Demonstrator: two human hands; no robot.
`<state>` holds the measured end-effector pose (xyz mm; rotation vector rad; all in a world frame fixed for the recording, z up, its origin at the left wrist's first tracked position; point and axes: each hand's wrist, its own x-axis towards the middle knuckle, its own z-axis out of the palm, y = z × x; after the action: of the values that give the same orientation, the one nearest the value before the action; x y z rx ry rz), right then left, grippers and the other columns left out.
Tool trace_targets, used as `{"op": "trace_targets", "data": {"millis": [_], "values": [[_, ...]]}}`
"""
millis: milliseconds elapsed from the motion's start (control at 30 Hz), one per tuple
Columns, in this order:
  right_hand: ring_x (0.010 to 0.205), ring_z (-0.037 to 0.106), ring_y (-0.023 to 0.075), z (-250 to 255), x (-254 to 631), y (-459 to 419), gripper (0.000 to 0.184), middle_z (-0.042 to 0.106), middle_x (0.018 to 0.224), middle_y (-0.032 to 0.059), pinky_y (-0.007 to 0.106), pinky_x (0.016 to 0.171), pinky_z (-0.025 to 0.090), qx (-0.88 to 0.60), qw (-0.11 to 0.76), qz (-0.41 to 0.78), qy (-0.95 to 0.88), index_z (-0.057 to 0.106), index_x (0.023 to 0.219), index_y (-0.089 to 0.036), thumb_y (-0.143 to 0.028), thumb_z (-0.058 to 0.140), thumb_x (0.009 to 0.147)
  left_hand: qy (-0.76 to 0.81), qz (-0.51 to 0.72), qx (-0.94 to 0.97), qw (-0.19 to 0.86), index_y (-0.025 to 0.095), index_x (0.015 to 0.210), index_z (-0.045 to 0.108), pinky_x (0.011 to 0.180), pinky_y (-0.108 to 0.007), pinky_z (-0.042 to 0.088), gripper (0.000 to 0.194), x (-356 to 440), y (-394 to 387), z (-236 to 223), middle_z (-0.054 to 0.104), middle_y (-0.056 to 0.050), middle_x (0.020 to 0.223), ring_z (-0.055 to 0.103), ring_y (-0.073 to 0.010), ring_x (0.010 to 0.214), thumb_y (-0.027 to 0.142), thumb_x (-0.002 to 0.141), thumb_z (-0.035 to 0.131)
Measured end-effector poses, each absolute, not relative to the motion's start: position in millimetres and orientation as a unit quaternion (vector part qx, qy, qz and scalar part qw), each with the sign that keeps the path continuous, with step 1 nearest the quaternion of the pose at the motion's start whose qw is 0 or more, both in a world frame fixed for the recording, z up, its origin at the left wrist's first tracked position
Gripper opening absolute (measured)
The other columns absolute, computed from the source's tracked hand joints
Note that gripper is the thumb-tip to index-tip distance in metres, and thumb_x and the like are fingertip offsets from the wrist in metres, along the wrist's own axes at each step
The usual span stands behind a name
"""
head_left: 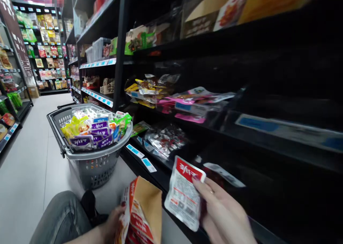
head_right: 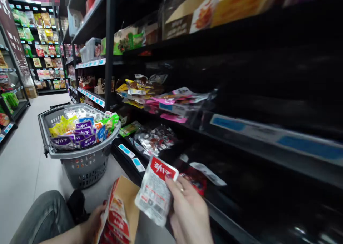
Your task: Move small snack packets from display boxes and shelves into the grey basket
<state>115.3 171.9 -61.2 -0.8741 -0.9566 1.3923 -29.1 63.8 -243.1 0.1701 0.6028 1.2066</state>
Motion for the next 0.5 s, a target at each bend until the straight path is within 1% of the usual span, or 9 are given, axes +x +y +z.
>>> {"op": "trace_targets", "data": {"millis": [67, 100, 200, 267, 300, 333, 400, 433, 500], "values": [[0.048, 0.054, 0.0155, -47.6, 116.4, 161.7, 0.029, 0.058, 0.057, -0.0017, 0.03, 0.048, 0.047, -0.382, 0.565, 0.579, -0.447, 0.059, 0.077, -0.021, -0.029, 0.072, 0.053, 0.264, 0.568, 0.081, 0.775, 0.007, 0.09, 0.065, 0.092, -0.043, 0.032, 0.057, -24.9, 63.1, -244.9, 0.067, -0.017, 0.081, 0.059, -0.0324, 0.09, 0.056, 0.065, 0.047], [0.047, 0.052, 0.0144, -38.8, 115.0, 154.2, 0.028, 0.058, 0.057, -0.0016, 0.028, 0.046, 0.046, -0.379, 0.559, 0.57, -0.469, 0.059, 0.076, -0.021, -0.031, 0.072, 0.054, 0.254, 0.573, 0.08, 0.775, 0.007, 0.091, 0.065, 0.092, -0.042, 0.033, 0.056, -23.1, 64.0, -244.7, 0.067, -0.016, 0.082, 0.059, -0.0317, 0.09, 0.055, 0.066, 0.047], [0.039, 0.044, 0.0095, -10.0, 98.2, 128.5, 0.025, 0.054, 0.055, -0.003, 0.022, 0.035, 0.038, -0.348, 0.548, 0.544, -0.531, 0.055, 0.071, -0.023, -0.037, 0.071, 0.057, 0.215, 0.596, 0.082, 0.769, 0.008, 0.092, 0.065, 0.09, -0.04, 0.035, 0.05, -18.1, 69.6, -243.1, 0.067, -0.016, 0.085, 0.059, -0.0302, 0.092, 0.049, 0.068, 0.049], [0.035, 0.04, 0.0083, 7.6, 76.5, 113.1, 0.028, 0.052, 0.051, -0.0046, 0.02, 0.03, 0.031, -0.314, 0.534, 0.535, -0.574, 0.052, 0.073, -0.024, -0.043, 0.069, 0.06, 0.185, 0.616, 0.09, 0.761, 0.01, 0.088, 0.067, 0.09, -0.038, 0.036, 0.043, -14.3, 73.8, -242.9, 0.068, -0.015, 0.085, 0.059, -0.0294, 0.093, 0.045, 0.067, 0.053], [0.033, 0.04, 0.0089, 15.2, 63.7, 106.7, 0.029, 0.051, 0.049, -0.0052, 0.02, 0.029, 0.031, -0.295, 0.517, 0.535, -0.6, 0.051, 0.075, -0.024, -0.044, 0.067, 0.062, 0.174, 0.627, 0.093, 0.754, 0.011, 0.087, 0.067, 0.09, -0.038, 0.036, 0.04, -12.3, 75.5, -243.1, 0.068, -0.014, 0.084, 0.059, -0.0291, 0.093, 0.043, 0.066, 0.054], [0.033, 0.041, 0.01, 22.0, 50.3, 101.4, 0.029, 0.051, 0.047, -0.0056, 0.021, 0.029, 0.032, -0.272, 0.491, 0.533, -0.633, 0.05, 0.078, -0.025, -0.046, 0.065, 0.065, 0.165, 0.634, 0.093, 0.75, 0.012, 0.086, 0.067, 0.091, -0.038, 0.035, 0.039, -10.3, 77.0, -243.2, 0.068, -0.013, 0.085, 0.059, -0.0293, 0.093, 0.043, 0.066, 0.054], [0.036, 0.048, 0.013, 33.3, 24.4, 94.4, 0.023, 0.054, 0.048, -0.0043, 0.024, 0.036, 0.04, -0.22, 0.424, 0.508, -0.717, 0.05, 0.082, -0.025, -0.043, 0.059, 0.071, 0.155, 0.636, 0.088, 0.751, 0.01, 0.088, 0.067, 0.092, -0.041, 0.034, 0.043, -7.3, 78.7, -243.0, 0.068, -0.014, 0.086, 0.059, -0.0307, 0.093, 0.045, 0.066, 0.053], [0.041, 0.053, 0.0145, 38.0, 12.9, 92.6, 0.018, 0.057, 0.052, -0.0026, 0.026, 0.041, 0.044, -0.192, 0.396, 0.473, -0.763, 0.051, 0.084, -0.025, -0.04, 0.056, 0.074, 0.153, 0.633, 0.085, 0.754, 0.008, 0.088, 0.067, 0.093, -0.043, 0.034, 0.047, -6.5, 79.0, -242.4, 0.068, -0.015, 0.087, 0.058, -0.0316, 0.093, 0.047, 0.066, 0.052], [0.051, 0.059, 0.016, 45.5, -5.8, 91.1, 0.011, 0.063, 0.063, 0.0004, 0.026, 0.05, 0.046, -0.134, 0.372, 0.356, -0.847, 0.053, 0.086, -0.025, -0.032, 0.051, 0.078, 0.144, 0.621, 0.086, 0.765, 0.006, 0.088, 0.067, 0.093, -0.046, 0.032, 0.052, -6.6, 78.3, -239.9, 0.067, -0.018, 0.089, 0.057, -0.0339, 0.096, 0.05, 0.065, 0.051]]}}
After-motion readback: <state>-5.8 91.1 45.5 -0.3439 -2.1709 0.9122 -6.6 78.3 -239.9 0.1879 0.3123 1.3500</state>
